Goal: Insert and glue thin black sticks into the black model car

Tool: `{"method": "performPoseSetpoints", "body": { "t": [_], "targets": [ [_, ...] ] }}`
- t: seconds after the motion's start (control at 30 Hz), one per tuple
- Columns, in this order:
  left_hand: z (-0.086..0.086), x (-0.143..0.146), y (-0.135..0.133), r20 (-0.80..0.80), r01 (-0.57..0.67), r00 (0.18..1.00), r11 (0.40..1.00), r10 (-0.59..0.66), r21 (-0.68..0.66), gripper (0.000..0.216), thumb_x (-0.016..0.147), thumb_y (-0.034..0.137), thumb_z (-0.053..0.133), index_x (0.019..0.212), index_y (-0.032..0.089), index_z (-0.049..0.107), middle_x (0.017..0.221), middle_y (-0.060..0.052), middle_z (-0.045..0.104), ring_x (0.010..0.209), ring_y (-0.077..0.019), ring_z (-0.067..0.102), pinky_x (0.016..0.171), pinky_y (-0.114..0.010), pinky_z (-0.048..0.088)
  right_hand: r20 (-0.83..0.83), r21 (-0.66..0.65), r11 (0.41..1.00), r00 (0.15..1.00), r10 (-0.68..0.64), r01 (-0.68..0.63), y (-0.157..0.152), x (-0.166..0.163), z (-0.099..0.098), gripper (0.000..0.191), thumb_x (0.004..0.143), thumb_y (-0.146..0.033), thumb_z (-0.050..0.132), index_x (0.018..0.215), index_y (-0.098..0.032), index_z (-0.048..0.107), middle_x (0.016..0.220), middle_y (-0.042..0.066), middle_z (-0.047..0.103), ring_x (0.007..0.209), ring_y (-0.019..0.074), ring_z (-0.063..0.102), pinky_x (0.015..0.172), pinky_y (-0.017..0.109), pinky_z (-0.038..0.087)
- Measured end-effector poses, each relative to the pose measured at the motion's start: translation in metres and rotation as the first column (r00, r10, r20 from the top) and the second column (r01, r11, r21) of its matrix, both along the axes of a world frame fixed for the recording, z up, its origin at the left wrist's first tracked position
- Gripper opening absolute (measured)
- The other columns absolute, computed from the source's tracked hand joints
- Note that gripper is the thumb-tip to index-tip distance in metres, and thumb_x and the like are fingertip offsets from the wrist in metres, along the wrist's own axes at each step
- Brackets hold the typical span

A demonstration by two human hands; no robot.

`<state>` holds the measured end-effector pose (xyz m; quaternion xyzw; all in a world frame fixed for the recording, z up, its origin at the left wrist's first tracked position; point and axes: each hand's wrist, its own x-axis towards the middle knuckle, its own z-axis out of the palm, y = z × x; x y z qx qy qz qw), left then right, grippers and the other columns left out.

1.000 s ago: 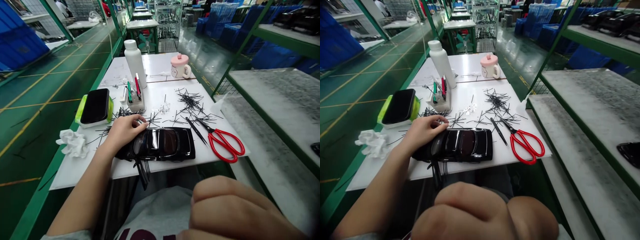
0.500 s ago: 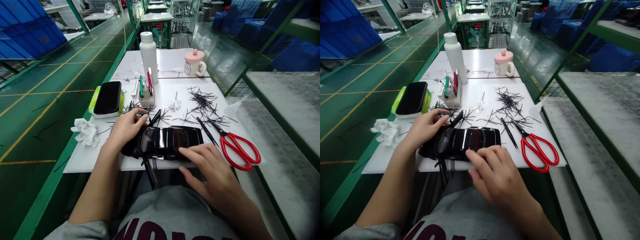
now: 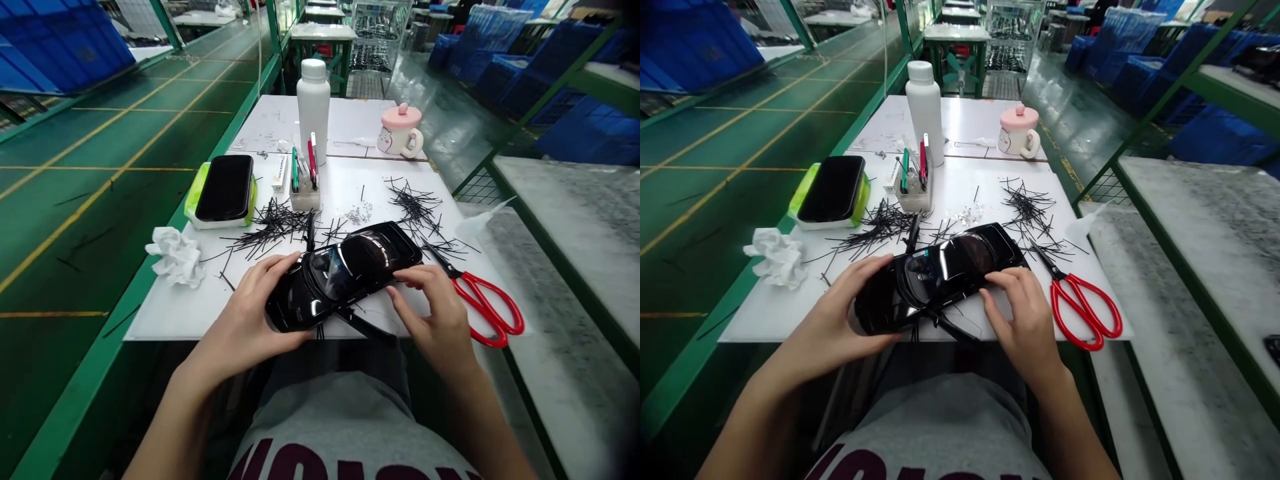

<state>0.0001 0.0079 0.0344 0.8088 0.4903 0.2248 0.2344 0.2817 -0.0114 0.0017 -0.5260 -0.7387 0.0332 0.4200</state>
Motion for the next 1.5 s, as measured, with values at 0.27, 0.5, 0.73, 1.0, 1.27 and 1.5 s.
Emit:
{"method": "performPoseSetpoints", "body": {
  "t": [0.27, 0.5, 0.73, 1.0, 1.27, 1.5],
  "targets": [
    [0.005, 0.008, -0.009, 0.102, -0.105, 0.991, 0.973, 0.085, 0.207, 0.091, 0.072, 0.041, 0.08, 0.151, 0.033, 0.035, 0.146, -0.006, 0.051, 0.134, -0.0338, 0.049, 0.116, -0.05, 0.04, 0.21, -0.078, 0.916, 0.905, -0.371, 0.394, 0.001, 0.033, -0.012, 0.024, 0.094, -0.038, 0.057, 0.106, -0.018, 0.061, 0.093, 0.01, 0.064, 0.081, 0.0248, 0.059, 0.071, 0.039, 0.048],
    [0.007, 0.022, -0.007, 0.23, -0.188, 0.963, 0.958, 0.137, 0.216, 0.093, 0.072, 0.043, 0.08, 0.151, 0.035, 0.033, 0.147, -0.005, 0.05, 0.135, -0.0346, 0.048, 0.116, -0.053, 0.039, 0.317, -0.241, 0.891, 0.899, -0.303, 0.385, 0.015, 0.053, -0.006, 0.022, 0.094, -0.033, 0.051, 0.099, -0.018, 0.066, 0.081, 0.007, 0.069, 0.073, 0.0248, 0.064, 0.064, 0.036, 0.047],
    [0.011, 0.031, -0.004, 0.251, -0.178, 0.963, 0.938, 0.103, 0.298, 0.091, 0.073, 0.043, 0.079, 0.151, 0.034, 0.033, 0.148, -0.005, 0.049, 0.133, -0.0341, 0.05, 0.117, -0.052, 0.039, -0.517, -0.107, 0.98, 0.833, -0.197, 0.165, -0.01, 0.028, 0.04, 0.019, 0.087, -0.028, 0.072, 0.104, -0.024, 0.067, 0.088, 0.002, 0.068, 0.071, 0.0182, 0.073, 0.064, 0.031, 0.061],
    [0.011, 0.031, -0.007, 0.246, -0.191, 0.961, 0.944, 0.124, 0.27, 0.092, 0.071, 0.045, 0.078, 0.15, 0.042, 0.032, 0.147, 0.0, 0.049, 0.133, -0.0378, 0.049, 0.116, -0.058, 0.04, -0.201, -0.02, 0.999, 0.979, 0.02, -0.025, -0.008, 0.005, 0.033, 0.011, 0.089, -0.016, 0.069, 0.097, -0.023, 0.068, 0.09, 0.003, 0.071, 0.083, 0.0177, 0.07, 0.072, 0.031, 0.06],
    [0.013, 0.032, -0.012, 0.222, -0.178, 0.968, 0.939, 0.113, 0.296, 0.086, 0.075, 0.039, 0.078, 0.149, 0.033, 0.035, 0.147, -0.005, 0.049, 0.133, -0.0339, 0.048, 0.116, -0.052, 0.039, -0.013, -0.032, 0.995, 0.995, 0.096, -0.097, -0.001, 0.008, 0.047, 0.01, 0.091, -0.014, 0.066, 0.097, -0.022, 0.066, 0.093, 0.003, 0.072, 0.087, 0.0169, 0.07, 0.078, 0.03, 0.057],
    [-0.003, 0.019, -0.013, 0.212, -0.157, 0.972, 0.953, 0.103, 0.259, 0.084, 0.076, 0.037, 0.078, 0.149, 0.029, 0.037, 0.147, -0.007, 0.049, 0.137, -0.0338, 0.045, 0.117, -0.05, 0.038, -0.313, -0.151, 0.979, 0.946, 0.087, -0.14, -0.004, 0.009, 0.032, 0.013, 0.087, -0.013, 0.072, 0.094, -0.024, 0.071, 0.09, -0.001, 0.074, 0.086, 0.0149, 0.07, 0.077, 0.026, 0.056]
  ]
}}
